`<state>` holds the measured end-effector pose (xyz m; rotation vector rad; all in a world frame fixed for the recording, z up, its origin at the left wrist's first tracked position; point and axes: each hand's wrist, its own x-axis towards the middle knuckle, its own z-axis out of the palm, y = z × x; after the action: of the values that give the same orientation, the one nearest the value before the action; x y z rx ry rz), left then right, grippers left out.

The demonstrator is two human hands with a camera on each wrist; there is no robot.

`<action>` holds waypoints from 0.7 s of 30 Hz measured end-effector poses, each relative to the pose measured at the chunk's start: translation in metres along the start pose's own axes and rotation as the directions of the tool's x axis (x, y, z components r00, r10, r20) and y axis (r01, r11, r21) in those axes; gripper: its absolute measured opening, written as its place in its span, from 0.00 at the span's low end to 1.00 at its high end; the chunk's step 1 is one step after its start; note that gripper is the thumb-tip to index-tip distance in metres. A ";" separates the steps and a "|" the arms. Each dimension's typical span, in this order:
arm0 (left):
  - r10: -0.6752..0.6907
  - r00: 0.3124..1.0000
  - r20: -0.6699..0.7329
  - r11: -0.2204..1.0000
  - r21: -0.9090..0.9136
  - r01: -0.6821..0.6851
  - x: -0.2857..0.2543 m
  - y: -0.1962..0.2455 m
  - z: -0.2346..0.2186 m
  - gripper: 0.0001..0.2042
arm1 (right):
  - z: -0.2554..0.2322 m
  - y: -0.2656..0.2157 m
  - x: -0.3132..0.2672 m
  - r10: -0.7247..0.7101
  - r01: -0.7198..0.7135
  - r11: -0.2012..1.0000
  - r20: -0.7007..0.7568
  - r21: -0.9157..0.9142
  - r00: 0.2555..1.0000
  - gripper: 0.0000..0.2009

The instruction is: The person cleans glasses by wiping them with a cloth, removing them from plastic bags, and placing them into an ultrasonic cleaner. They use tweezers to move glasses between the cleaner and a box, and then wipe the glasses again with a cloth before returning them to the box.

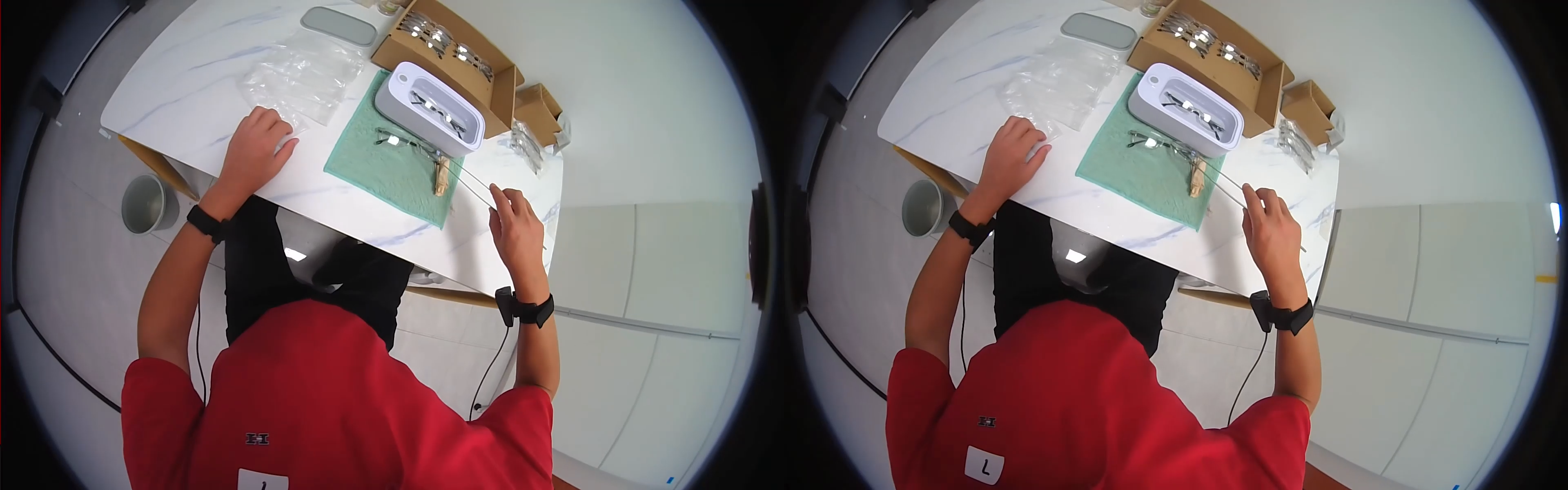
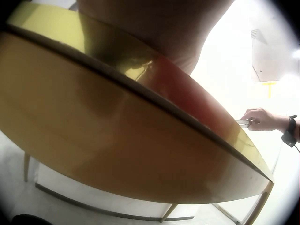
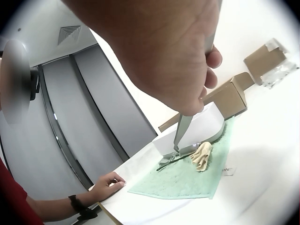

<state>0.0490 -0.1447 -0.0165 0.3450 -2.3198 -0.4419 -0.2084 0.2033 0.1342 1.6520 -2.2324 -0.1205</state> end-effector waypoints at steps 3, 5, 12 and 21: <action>-0.002 1.000 -0.005 1.000 -0.015 0.002 0.000 0.001 -0.002 0.07 | -0.003 0.001 0.011 -0.040 0.039 0.999 0.038 0.021 0.999 0.21; 0.000 1.000 -0.007 1.000 -0.023 0.000 0.001 0.002 -0.003 0.07 | -0.004 0.003 0.017 -0.062 0.059 0.997 0.062 0.048 0.996 0.21; -0.023 1.000 0.004 1.000 -0.019 0.023 0.000 0.000 -0.003 0.07 | -0.022 0.004 0.030 -0.112 0.115 0.992 -0.062 0.047 0.992 0.18; -0.011 1.000 -0.005 1.000 0.019 0.011 0.002 0.000 -0.001 0.07 | -0.050 -0.016 0.013 -0.041 0.041 0.993 0.000 0.107 0.999 0.18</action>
<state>0.0484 -0.1453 -0.0150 0.3672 -2.3200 -0.4240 -0.1806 0.1932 0.1792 1.7542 -2.2433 -0.0134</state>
